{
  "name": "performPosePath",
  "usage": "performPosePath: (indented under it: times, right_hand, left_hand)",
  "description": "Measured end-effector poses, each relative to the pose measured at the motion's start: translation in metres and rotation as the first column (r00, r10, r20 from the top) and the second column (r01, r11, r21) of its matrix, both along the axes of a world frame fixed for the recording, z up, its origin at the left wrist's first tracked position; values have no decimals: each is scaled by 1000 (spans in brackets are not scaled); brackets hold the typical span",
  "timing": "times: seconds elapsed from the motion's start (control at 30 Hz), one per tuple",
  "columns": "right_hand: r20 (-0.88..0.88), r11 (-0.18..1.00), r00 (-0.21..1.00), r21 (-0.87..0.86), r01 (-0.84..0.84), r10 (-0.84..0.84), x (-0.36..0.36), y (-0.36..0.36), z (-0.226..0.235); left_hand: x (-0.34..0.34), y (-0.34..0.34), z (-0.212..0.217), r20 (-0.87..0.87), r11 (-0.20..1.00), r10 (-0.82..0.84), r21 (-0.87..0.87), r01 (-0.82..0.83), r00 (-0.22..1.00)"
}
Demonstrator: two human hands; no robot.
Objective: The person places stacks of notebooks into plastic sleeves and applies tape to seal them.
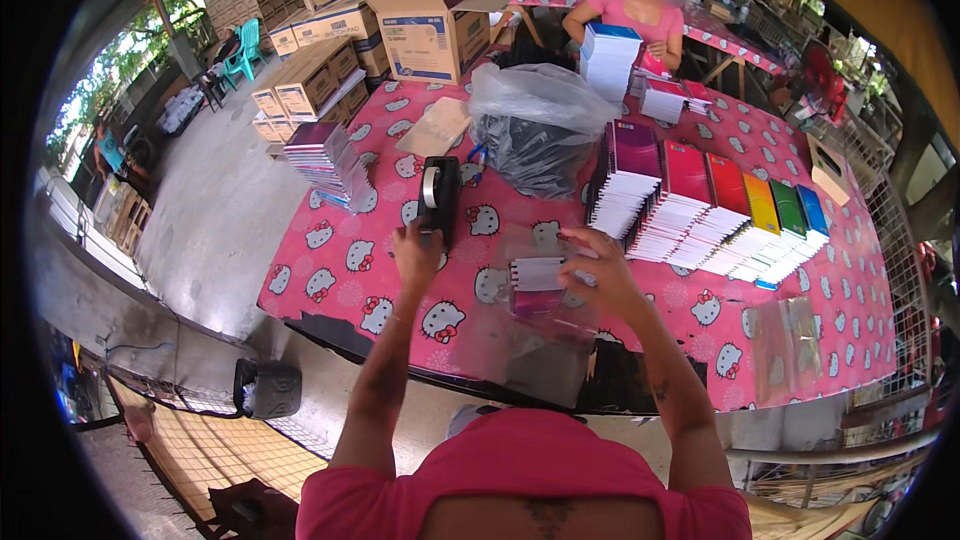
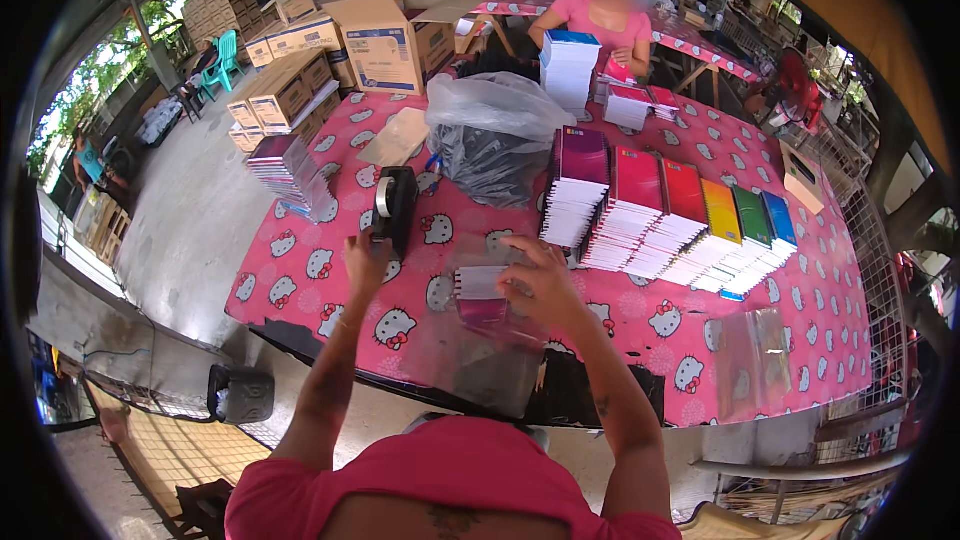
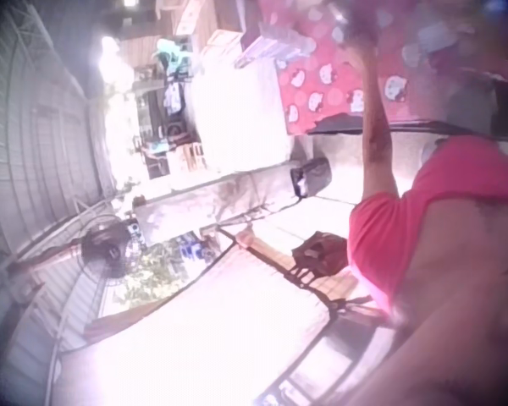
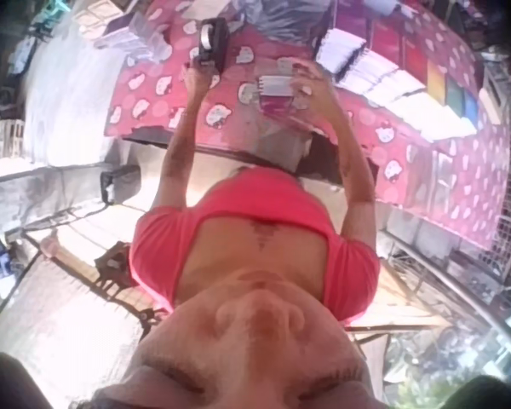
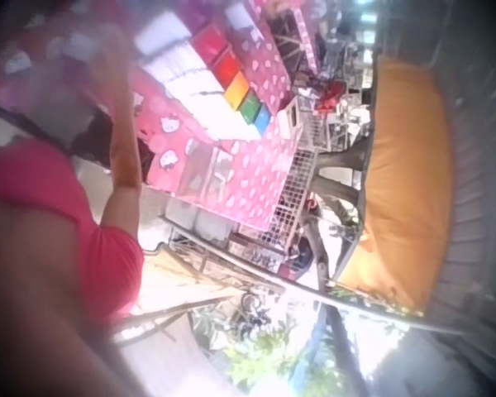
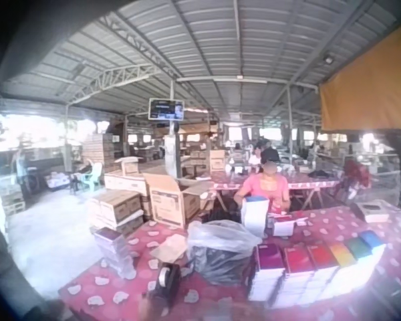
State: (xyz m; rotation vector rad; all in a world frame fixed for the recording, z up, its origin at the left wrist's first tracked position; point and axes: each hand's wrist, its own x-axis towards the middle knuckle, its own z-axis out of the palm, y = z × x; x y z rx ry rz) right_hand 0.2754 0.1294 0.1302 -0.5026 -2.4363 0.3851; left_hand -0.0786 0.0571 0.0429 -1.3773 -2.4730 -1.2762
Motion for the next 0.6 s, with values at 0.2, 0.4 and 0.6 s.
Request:
performPosePath:
  times: [0.2, 0.4, 0.6]
  right_hand:
    - [57, 990, 988, 26, 142, -143, -45, -47, 29]
    - [123, 972, 966, 85, 219, -229, -52, -51, 15]
    - [92, 963, 964, 131, 237, -250, -59, -50, 14]
  left_hand:
    - [-82, 23, -23, 641, 993, -116, 45, 113, 759]
    - [-34, -1, -41, 810, 982, -142, 188, -22, 568]
    - [-45, -23, 5, 75, 977, -201, -54, 205, 977]
